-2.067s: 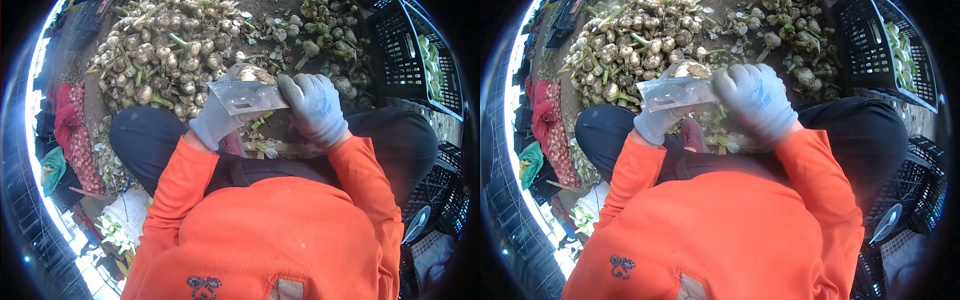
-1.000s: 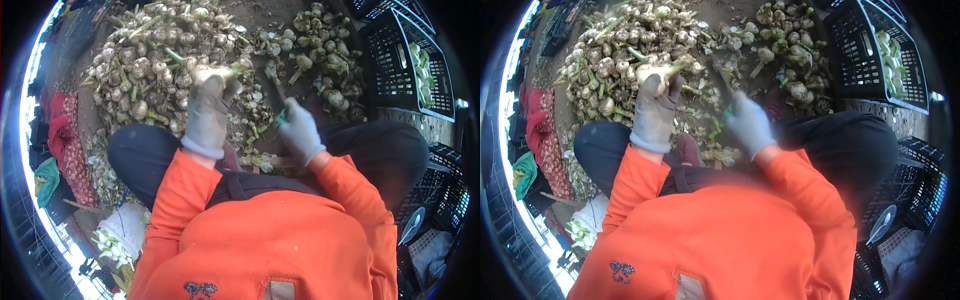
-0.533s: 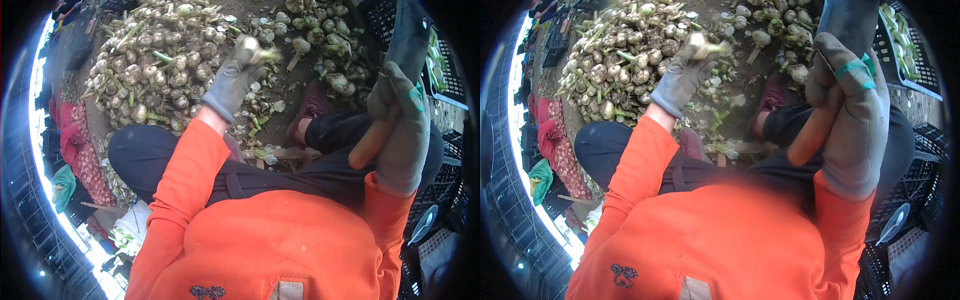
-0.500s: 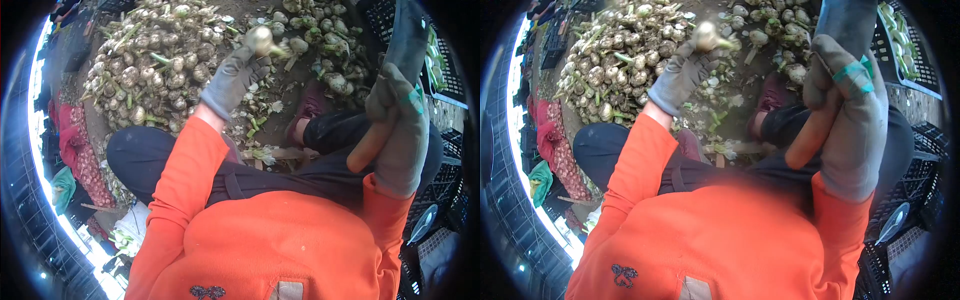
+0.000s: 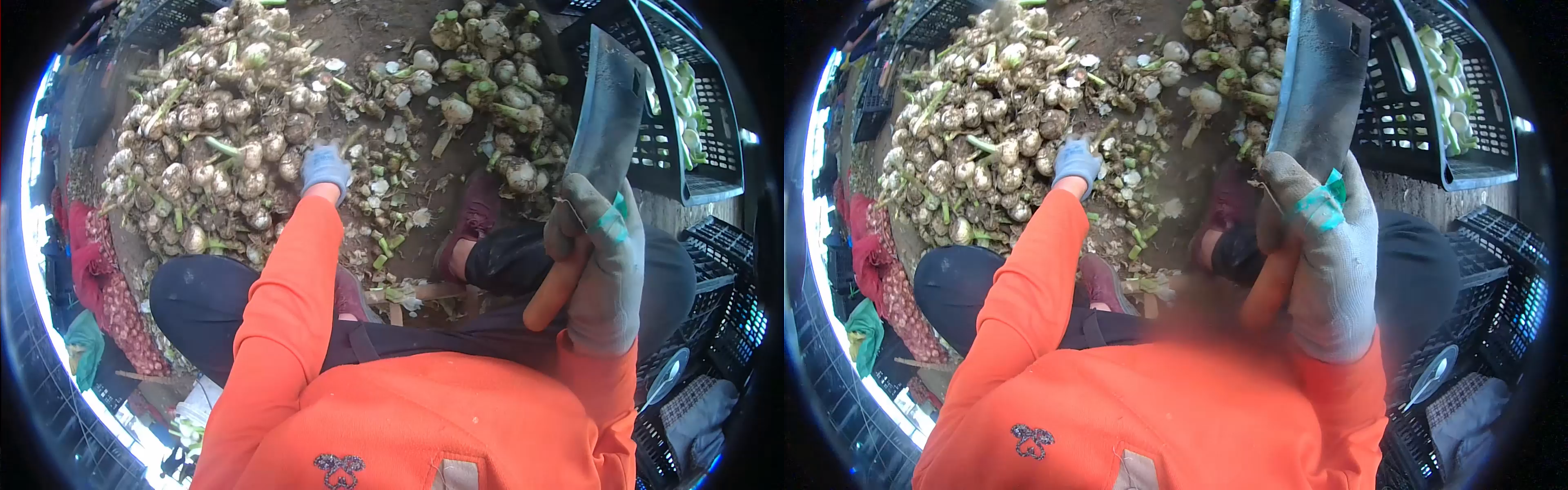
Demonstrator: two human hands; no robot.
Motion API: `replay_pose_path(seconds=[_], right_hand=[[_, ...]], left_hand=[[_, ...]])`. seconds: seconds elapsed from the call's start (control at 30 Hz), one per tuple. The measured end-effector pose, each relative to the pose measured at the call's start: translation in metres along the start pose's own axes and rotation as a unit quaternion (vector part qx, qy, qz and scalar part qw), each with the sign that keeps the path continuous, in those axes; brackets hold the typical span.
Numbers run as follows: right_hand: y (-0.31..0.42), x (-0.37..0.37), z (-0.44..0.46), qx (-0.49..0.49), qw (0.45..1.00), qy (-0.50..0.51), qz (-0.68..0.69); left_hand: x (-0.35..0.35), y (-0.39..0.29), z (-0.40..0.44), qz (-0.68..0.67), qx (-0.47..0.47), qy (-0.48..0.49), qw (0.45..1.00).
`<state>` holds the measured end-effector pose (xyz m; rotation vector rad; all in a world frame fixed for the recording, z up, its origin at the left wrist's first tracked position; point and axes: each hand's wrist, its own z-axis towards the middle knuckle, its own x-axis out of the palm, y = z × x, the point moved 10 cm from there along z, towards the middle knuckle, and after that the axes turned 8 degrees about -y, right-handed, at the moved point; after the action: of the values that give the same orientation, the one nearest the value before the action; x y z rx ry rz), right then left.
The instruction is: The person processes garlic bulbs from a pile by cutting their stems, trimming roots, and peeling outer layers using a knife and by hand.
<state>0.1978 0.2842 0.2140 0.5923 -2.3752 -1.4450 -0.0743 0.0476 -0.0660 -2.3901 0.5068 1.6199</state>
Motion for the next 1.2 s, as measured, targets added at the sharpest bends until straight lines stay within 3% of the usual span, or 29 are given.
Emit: replay_pose_path(seconds=[0.1,0.13,0.17,0.23,0.3,0.33,0.43,0.47,0.5,0.57,0.6,0.7,0.77,0.8,0.9,0.93,1.07,1.17,1.2], right_hand=[[-0.006,0.010,0.000,0.012,1.000,0.006,-0.021],[-0.008,0.012,-0.001,0.015,0.999,0.006,-0.029],[-0.011,0.013,-0.002,0.023,0.999,0.008,-0.032],[-0.016,0.016,-0.004,0.033,0.999,0.012,-0.034],[-0.025,0.018,-0.005,0.050,0.996,0.033,-0.061],[-0.031,0.017,-0.006,0.058,0.995,0.042,-0.075],[-0.035,0.033,-0.004,-0.098,0.982,0.107,-0.119],[-0.023,0.036,-0.009,-0.268,0.927,0.113,-0.236],[-0.017,0.042,-0.016,-0.294,0.870,0.102,-0.382],[-0.014,0.054,-0.031,-0.404,0.799,0.075,-0.438],[-0.013,0.062,-0.038,-0.423,0.788,0.089,-0.439],[-0.014,0.083,-0.054,-0.460,0.760,0.115,-0.445],[-0.029,0.091,-0.051,-0.456,0.756,0.115,-0.455],[-0.051,0.087,-0.038,-0.406,0.785,0.146,-0.445],[-0.057,0.075,-0.052,-0.382,0.785,0.150,-0.464],[-0.053,0.076,-0.055,-0.392,0.798,0.150,-0.433],[-0.073,0.070,-0.035,-0.250,0.897,0.164,-0.327],[-0.105,0.072,-0.022,-0.144,0.947,0.187,-0.218],[-0.111,0.075,-0.020,-0.127,0.954,0.187,-0.197]], left_hand=[[0.000,0.003,-0.004,-0.013,-0.011,-0.024,1.000],[0.011,0.013,-0.004,-0.162,-0.048,-0.022,0.985],[0.042,0.016,-0.007,-0.473,-0.145,0.044,0.868],[0.040,0.000,-0.019,-0.736,-0.183,0.139,0.637],[-0.005,-0.031,-0.039,-0.808,-0.134,0.204,0.536],[-0.024,-0.036,-0.041,-0.817,-0.090,0.195,0.536],[-0.097,-0.044,-0.069,-0.691,-0.040,0.081,0.717],[-0.108,-0.052,-0.073,-0.684,0.003,0.078,0.726],[-0.121,-0.055,-0.081,-0.596,0.020,0.069,0.800],[-0.150,-0.060,-0.106,-0.394,0.046,0.046,0.917],[-0.167,-0.062,-0.117,-0.257,0.089,-0.027,0.962],[-0.203,-0.081,-0.168,-0.102,0.207,-0.143,0.962],[-0.218,-0.079,-0.187,-0.082,0.162,-0.110,0.977],[-0.223,-0.070,-0.192,-0.085,0.160,-0.145,0.973],[-0.242,-0.029,-0.194,-0.103,0.126,-0.225,0.961],[-0.239,-0.017,-0.197,-0.113,0.112,-0.233,0.959],[-0.253,-0.024,-0.210,-0.081,0.190,-0.364,0.908],[-0.243,-0.029,-0.198,-0.230,0.177,-0.299,0.909],[-0.219,-0.020,-0.183,-0.492,0.096,-0.191,0.844]])
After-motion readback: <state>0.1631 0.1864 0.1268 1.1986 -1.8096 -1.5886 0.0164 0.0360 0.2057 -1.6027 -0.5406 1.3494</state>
